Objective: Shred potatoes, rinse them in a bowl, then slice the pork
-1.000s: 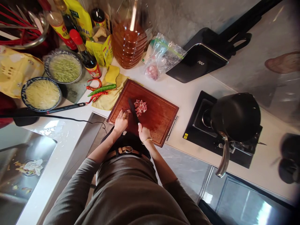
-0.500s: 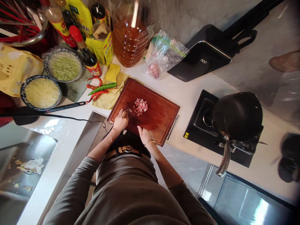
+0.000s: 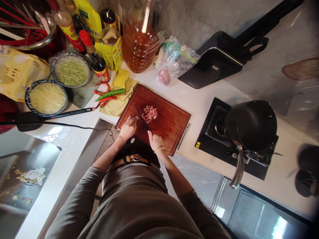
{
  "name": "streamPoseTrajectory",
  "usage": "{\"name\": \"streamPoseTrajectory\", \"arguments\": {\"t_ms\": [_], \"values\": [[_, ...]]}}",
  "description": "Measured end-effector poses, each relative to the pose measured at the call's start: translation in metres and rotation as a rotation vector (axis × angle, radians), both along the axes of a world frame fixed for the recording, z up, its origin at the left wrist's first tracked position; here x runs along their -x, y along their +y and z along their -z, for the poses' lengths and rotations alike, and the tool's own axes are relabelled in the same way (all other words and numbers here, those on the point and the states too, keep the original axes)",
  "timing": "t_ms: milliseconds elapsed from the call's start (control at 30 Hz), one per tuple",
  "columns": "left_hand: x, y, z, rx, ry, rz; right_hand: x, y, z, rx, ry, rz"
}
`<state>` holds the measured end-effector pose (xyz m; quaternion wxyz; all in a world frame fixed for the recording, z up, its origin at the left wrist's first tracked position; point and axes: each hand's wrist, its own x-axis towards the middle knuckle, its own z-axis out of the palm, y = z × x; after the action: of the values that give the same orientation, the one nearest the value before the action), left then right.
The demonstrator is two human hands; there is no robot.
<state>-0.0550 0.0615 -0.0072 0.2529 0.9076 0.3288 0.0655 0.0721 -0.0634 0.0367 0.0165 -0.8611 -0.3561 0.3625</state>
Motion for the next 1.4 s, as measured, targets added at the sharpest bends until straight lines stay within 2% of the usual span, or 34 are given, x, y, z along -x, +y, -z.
{"name": "streamPoseTrajectory", "arguments": {"t_ms": [167,400,567,667,1000,1300,1400], "values": [[0.001,0.002,-0.005,-0.066,0.026,-0.017,0.007,-0.002,-0.011,0.061,-0.010,-0.063],[-0.004,0.003,0.000,-0.103,0.042,0.007,0.017,0.014,-0.014,0.156,-0.062,-0.091],[-0.003,0.003,0.003,-0.099,0.022,0.013,0.017,0.030,0.001,0.069,-0.040,-0.049],[-0.001,0.001,0.003,-0.087,-0.026,0.005,0.012,0.029,0.007,0.004,-0.006,-0.006],[0.006,-0.004,-0.007,-0.160,-0.031,-0.080,0.021,0.008,-0.003,0.032,-0.088,-0.122],[-0.001,0.009,-0.007,-0.212,-0.003,0.013,0.023,0.024,-0.014,0.121,-0.045,-0.113],[-0.003,0.012,-0.007,-0.208,0.003,0.046,0.025,0.030,-0.013,0.129,-0.031,-0.096]]}}
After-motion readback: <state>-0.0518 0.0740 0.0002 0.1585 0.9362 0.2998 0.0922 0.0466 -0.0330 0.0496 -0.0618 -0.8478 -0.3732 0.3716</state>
